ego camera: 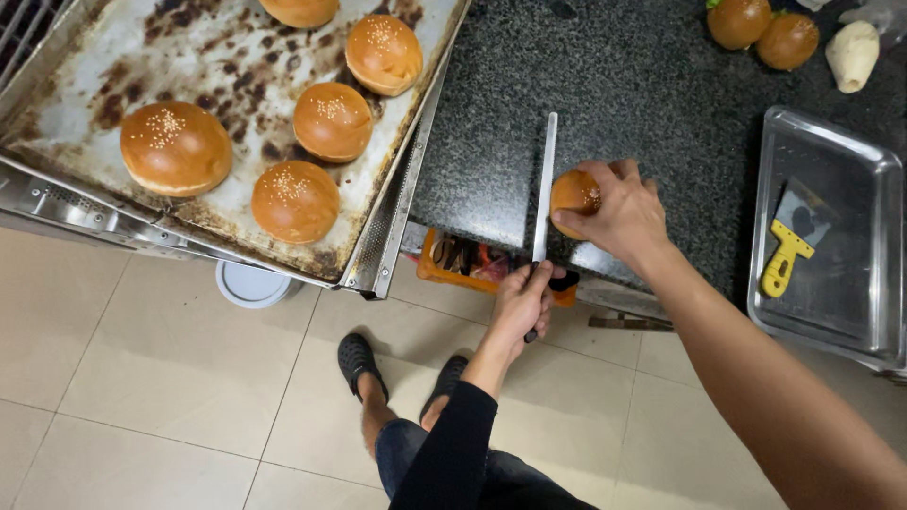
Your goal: The person retrieves a plastic container from a refrigerator, transfers items to a plate, heats the plate in a microwave, and then slices several buns on a counter using a knife.
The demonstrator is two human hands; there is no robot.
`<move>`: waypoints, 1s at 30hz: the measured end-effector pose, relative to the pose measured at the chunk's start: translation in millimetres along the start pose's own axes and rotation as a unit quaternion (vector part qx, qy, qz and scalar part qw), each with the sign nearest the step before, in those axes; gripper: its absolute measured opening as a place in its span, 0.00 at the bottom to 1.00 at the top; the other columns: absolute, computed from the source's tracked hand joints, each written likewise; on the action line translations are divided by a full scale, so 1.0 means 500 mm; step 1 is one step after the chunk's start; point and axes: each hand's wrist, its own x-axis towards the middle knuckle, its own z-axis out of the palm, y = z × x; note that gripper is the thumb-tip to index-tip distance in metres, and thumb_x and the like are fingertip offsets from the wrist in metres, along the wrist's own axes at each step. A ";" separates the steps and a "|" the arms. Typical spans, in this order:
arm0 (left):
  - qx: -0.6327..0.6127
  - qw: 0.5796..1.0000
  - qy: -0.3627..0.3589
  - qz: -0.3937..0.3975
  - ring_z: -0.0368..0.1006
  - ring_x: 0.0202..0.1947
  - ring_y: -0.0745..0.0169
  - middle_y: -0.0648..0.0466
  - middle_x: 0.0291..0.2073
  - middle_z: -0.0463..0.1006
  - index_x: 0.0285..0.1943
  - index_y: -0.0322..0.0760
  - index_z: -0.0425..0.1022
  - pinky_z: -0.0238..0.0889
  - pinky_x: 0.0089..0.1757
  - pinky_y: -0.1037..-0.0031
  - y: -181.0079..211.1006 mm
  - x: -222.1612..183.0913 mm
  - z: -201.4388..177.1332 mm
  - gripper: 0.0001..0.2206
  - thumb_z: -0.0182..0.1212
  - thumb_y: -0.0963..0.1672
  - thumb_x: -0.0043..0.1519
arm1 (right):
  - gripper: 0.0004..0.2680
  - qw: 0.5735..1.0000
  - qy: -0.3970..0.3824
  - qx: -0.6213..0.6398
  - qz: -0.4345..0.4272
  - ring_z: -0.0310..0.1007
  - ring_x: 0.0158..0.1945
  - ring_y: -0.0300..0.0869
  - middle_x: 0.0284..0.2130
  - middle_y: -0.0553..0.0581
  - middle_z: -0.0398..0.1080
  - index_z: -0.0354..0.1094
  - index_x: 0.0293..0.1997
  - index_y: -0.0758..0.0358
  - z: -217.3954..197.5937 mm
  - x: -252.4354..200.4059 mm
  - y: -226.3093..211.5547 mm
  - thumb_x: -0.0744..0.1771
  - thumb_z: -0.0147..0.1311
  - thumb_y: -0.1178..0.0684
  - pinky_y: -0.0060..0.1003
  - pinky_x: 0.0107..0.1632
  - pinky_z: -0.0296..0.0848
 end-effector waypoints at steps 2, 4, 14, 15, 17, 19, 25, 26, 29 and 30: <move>-0.003 1.000 -0.006 0.001 0.52 0.11 0.74 0.63 0.15 0.57 0.48 0.36 0.75 0.49 0.17 0.77 0.005 -0.001 0.002 0.15 0.52 0.51 0.71 | 0.29 1.000 0.014 -0.001 -0.026 0.72 0.53 0.60 0.54 0.68 0.68 0.70 0.60 0.50 0.004 0.003 0.005 0.56 0.71 0.34 0.52 0.59 0.67; 0.000 1.000 -0.008 0.001 0.52 0.11 0.74 0.63 0.15 0.57 0.48 0.35 0.75 0.49 0.17 0.77 0.011 -0.001 0.002 0.15 0.51 0.51 0.71 | 0.29 1.000 0.010 -0.004 -0.022 0.73 0.52 0.59 0.53 0.67 0.68 0.70 0.60 0.51 0.008 0.004 0.008 0.56 0.71 0.35 0.52 0.60 0.66; 0.033 0.999 0.012 0.002 0.52 0.10 0.73 0.62 0.14 0.59 0.47 0.35 0.74 0.48 0.16 0.75 -0.005 -0.032 0.012 0.15 0.51 0.50 0.71 | 0.28 0.999 -0.028 -0.008 0.027 0.70 0.52 0.63 0.54 0.67 0.66 0.70 0.60 0.48 0.006 0.013 0.004 0.56 0.71 0.37 0.53 0.55 0.68; 0.032 0.999 0.014 -0.002 0.51 0.10 0.73 0.62 0.14 0.59 0.47 0.35 0.74 0.48 0.15 0.75 -0.003 -0.032 0.013 0.15 0.51 0.50 0.70 | 0.28 1.000 -0.025 -0.001 0.019 0.71 0.52 0.63 0.54 0.68 0.66 0.70 0.60 0.48 0.007 0.014 0.004 0.56 0.71 0.37 0.53 0.56 0.69; 0.046 0.999 0.020 -0.007 0.52 0.09 0.72 0.62 0.13 0.59 0.46 0.35 0.73 0.48 0.15 0.75 0.005 -0.027 0.015 0.15 0.51 0.50 0.70 | 0.27 1.000 -0.017 0.013 0.001 0.72 0.51 0.63 0.54 0.68 0.66 0.71 0.60 0.48 0.007 0.014 0.008 0.56 0.71 0.36 0.53 0.58 0.69; 0.056 0.998 0.021 0.001 0.53 0.09 0.72 0.62 0.13 0.59 0.46 0.35 0.74 0.49 0.15 0.74 0.015 -0.018 0.017 0.15 0.51 0.50 0.70 | 0.28 1.000 -0.015 0.009 -0.005 0.73 0.51 0.62 0.53 0.68 0.66 0.70 0.60 0.49 0.009 0.015 0.012 0.56 0.71 0.36 0.54 0.59 0.69; 0.077 0.997 0.008 0.022 0.54 0.10 0.72 0.60 0.13 0.60 0.48 0.35 0.73 0.50 0.15 0.74 0.006 -0.033 0.007 0.14 0.51 0.50 0.71 | 0.27 0.999 -0.001 0.037 -0.008 0.72 0.52 0.63 0.54 0.67 0.66 0.72 0.58 0.49 0.017 0.016 0.024 0.55 0.72 0.38 0.54 0.59 0.69; 0.076 0.997 0.009 0.015 0.54 0.10 0.72 0.61 0.14 0.60 0.48 0.35 0.73 0.49 0.15 0.74 0.000 -0.040 0.005 0.14 0.51 0.50 0.70 | 0.28 0.999 -0.001 0.040 -0.011 0.72 0.53 0.62 0.54 0.67 0.66 0.71 0.58 0.49 0.016 0.019 0.025 0.55 0.73 0.38 0.55 0.59 0.69; 0.081 0.996 0.021 -0.014 0.55 0.10 0.73 0.62 0.14 0.61 0.48 0.35 0.73 0.49 0.15 0.74 0.000 -0.038 0.002 0.14 0.51 0.50 0.70 | 0.29 0.999 -0.018 0.046 -0.001 0.71 0.54 0.63 0.56 0.67 0.64 0.71 0.59 0.49 0.013 0.022 0.026 0.54 0.73 0.38 0.55 0.57 0.71; 0.085 0.996 0.026 -0.025 0.55 0.10 0.73 0.62 0.15 0.62 0.48 0.35 0.73 0.49 0.15 0.74 0.000 -0.039 0.001 0.14 0.52 0.50 0.70 | 0.29 0.999 -0.019 0.042 -0.002 0.71 0.54 0.64 0.56 0.67 0.65 0.71 0.59 0.49 0.012 0.023 0.025 0.54 0.73 0.38 0.55 0.57 0.71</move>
